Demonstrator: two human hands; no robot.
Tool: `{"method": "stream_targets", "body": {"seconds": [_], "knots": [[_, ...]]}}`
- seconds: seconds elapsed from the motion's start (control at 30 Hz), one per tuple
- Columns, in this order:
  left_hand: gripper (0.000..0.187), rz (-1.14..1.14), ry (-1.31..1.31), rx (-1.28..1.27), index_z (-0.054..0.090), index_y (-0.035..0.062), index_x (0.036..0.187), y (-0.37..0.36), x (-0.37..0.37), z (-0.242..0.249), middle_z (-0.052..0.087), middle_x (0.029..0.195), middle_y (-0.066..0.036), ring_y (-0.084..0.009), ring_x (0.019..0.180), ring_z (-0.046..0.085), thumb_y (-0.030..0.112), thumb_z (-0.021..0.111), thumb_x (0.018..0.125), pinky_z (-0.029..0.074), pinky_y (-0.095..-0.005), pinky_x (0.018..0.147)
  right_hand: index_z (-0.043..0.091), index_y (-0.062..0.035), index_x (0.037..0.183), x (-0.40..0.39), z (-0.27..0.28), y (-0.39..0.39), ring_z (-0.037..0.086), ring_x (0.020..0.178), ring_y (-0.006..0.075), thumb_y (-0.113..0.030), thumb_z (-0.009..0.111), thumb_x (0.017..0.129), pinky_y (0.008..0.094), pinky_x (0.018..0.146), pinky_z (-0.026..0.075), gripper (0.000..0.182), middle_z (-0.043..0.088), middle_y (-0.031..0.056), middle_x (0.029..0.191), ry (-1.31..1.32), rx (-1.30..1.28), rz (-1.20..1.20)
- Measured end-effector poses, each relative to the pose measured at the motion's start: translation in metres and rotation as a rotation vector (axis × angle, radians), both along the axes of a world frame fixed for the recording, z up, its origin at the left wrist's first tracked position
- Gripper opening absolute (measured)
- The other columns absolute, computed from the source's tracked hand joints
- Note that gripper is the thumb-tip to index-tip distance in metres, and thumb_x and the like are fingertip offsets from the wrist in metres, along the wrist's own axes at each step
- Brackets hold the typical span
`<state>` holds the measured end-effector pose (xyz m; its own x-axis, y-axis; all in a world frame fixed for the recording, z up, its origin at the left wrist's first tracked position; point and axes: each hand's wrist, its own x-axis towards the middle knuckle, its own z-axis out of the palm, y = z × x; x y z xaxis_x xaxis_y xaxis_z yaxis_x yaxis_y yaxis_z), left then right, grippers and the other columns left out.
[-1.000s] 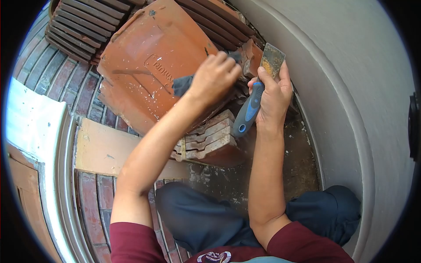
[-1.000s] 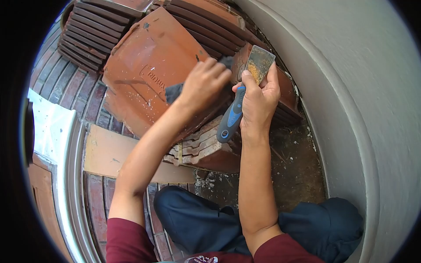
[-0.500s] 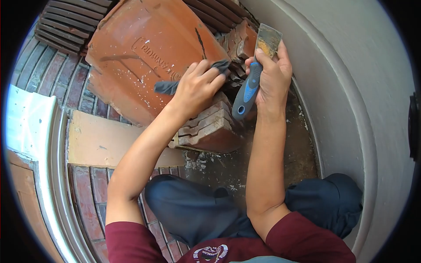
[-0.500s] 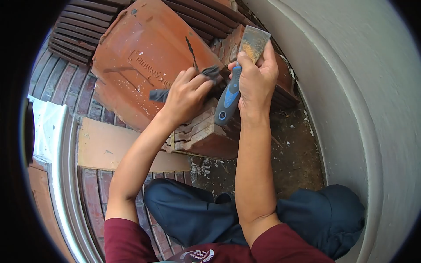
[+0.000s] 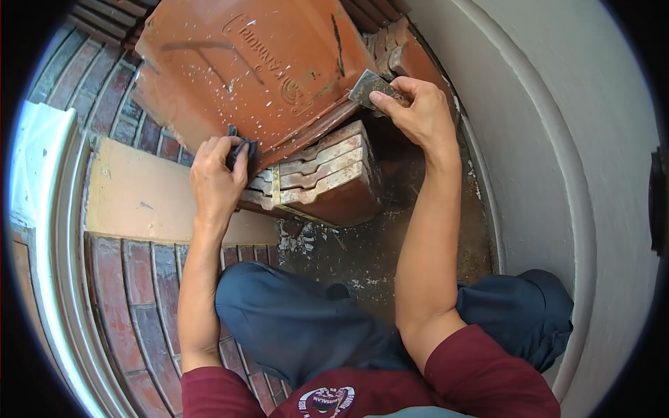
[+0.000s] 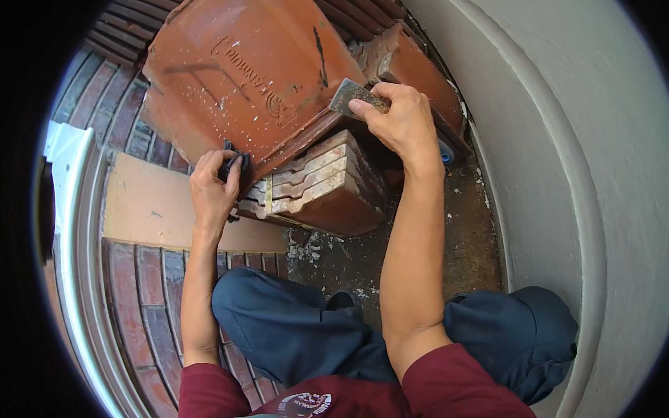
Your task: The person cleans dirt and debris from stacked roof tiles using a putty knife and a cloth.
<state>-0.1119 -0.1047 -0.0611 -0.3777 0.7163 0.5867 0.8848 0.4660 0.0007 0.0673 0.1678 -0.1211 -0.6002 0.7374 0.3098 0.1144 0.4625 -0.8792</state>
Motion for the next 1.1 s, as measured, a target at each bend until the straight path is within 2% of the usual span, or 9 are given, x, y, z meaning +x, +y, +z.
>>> {"method": "stream_targets", "body": {"seconds": [0.3, 0.5, 0.63, 0.8, 0.83, 0.9, 0.97, 1.0, 1.1], "knots": [[0.030, -0.035, -0.109, -0.003, 0.065, 0.0017, 0.084, 0.009, 0.002, -0.011, 0.062, 0.076, -0.013, -0.0335, 0.069, 0.062, 0.024, 0.085, 0.083, 0.048, -0.0408, 0.064, 0.079, -0.0066, 0.104, -0.030, 0.018, -0.029, 0.072, 0.079, 0.0319, -0.036, 0.087, 0.078, 0.0423, 0.076, 0.055, 0.040, 0.074, 0.0176, 0.083, -0.176, 0.253, 0.229], [0.038, -0.059, -0.160, -0.074, 0.065, 0.0024, 0.082, 0.005, 0.002, -0.008, 0.062, 0.075, -0.011, -0.0321, 0.067, 0.061, 0.033, 0.087, 0.079, 0.047, -0.0407, 0.062, 0.078, -0.0036, 0.095, -0.016, 0.023, -0.017, 0.072, 0.076, 0.0344, -0.031, 0.085, 0.079, 0.0440, 0.071, 0.054, 0.033, 0.073, 0.0190, 0.080, -0.312, 0.264, 0.076], [0.041, -0.052, -0.132, -0.060, 0.064, 0.0023, 0.080, 0.007, 0.000, -0.012, 0.062, 0.073, -0.012, -0.0322, 0.065, 0.060, 0.037, 0.087, 0.078, 0.047, -0.0410, 0.061, 0.076, -0.0029, 0.097, -0.023, 0.003, -0.036, 0.068, 0.070, 0.0346, -0.027, 0.085, 0.081, 0.0435, 0.068, 0.052, 0.031, 0.071, 0.0200, 0.079, -0.116, 0.185, 0.248], [0.046, -0.024, -0.207, -0.088, 0.062, 0.0012, 0.077, 0.010, 0.005, -0.007, 0.062, 0.072, -0.013, -0.0332, 0.065, 0.061, 0.039, 0.089, 0.075, 0.047, -0.0423, 0.061, 0.073, -0.0007, 0.093, -0.022, 0.000, -0.035, 0.062, 0.063, 0.0303, -0.026, 0.087, 0.079, 0.0401, 0.064, 0.051, 0.032, 0.067, 0.0183, 0.073, -0.020, 0.211, 0.192], [0.047, -0.031, -0.202, -0.086, 0.062, 0.0009, 0.076, 0.009, 0.004, -0.007, 0.063, 0.072, -0.013, -0.0334, 0.065, 0.061, 0.039, 0.089, 0.075, 0.047, -0.0425, 0.061, 0.075, -0.0003, 0.098, -0.019, -0.005, -0.024, 0.057, 0.064, 0.0108, -0.021, 0.087, 0.083, 0.0300, 0.063, 0.048, 0.028, 0.069, 0.0071, 0.073, -0.052, 0.255, 0.187], [0.048, -0.028, -0.208, -0.083, 0.061, 0.0003, 0.076, 0.009, 0.004, -0.009, 0.062, 0.072, -0.014, -0.0337, 0.065, 0.060, 0.039, 0.090, 0.074, 0.047, -0.0424, 0.061, 0.076, -0.0012, 0.096, -0.028, -0.009, -0.025, 0.056, 0.064, 0.0106, -0.020, 0.087, 0.083, 0.0298, 0.060, 0.046, 0.025, 0.068, 0.0060, 0.072, 0.132, 0.143, 0.277], [0.049, -0.017, -0.230, -0.083, 0.061, -0.0001, 0.076, 0.012, 0.006, -0.010, 0.062, 0.072, -0.014, -0.0340, 0.065, 0.060, 0.039, 0.090, 0.074, 0.047, -0.0425, 0.061, 0.077, -0.0039, 0.094, -0.031, -0.006, -0.039, 0.065, 0.070, 0.0266, -0.024, 0.088, 0.077, 0.0384, 0.068, 0.052, 0.028, 0.071, 0.0132, 0.078, 0.029, 0.209, 0.301], [0.049, -0.004, -0.251, -0.087, 0.061, -0.0002, 0.076, 0.013, 0.007, -0.009, 0.062, 0.072, -0.014, -0.0342, 0.065, 0.060, 0.039, 0.090, 0.074, 0.047, -0.0425, 0.061, 0.078, -0.0052, 0.095, -0.033, -0.003, -0.048, 0.066, 0.075, 0.0254, -0.023, 0.088, 0.077, 0.0395, 0.071, 0.052, 0.027, 0.072, 0.0121, 0.080, 0.015, 0.362, 0.258], [0.046, 0.047, -0.289, -0.148, 0.066, 0.0007, 0.081, 0.014, 0.011, -0.003, 0.067, 0.076, -0.014, -0.0346, 0.071, 0.066, 0.040, 0.088, 0.075, 0.051, -0.0446, 0.065, 0.078, -0.0026, 0.099, -0.027, -0.014, -0.033, 0.063, 0.076, 0.0155, -0.017, 0.088, 0.080, 0.0319, 0.071, 0.050, 0.026, 0.070, 0.0078, 0.082, 0.004, 0.217, 0.262]]}}
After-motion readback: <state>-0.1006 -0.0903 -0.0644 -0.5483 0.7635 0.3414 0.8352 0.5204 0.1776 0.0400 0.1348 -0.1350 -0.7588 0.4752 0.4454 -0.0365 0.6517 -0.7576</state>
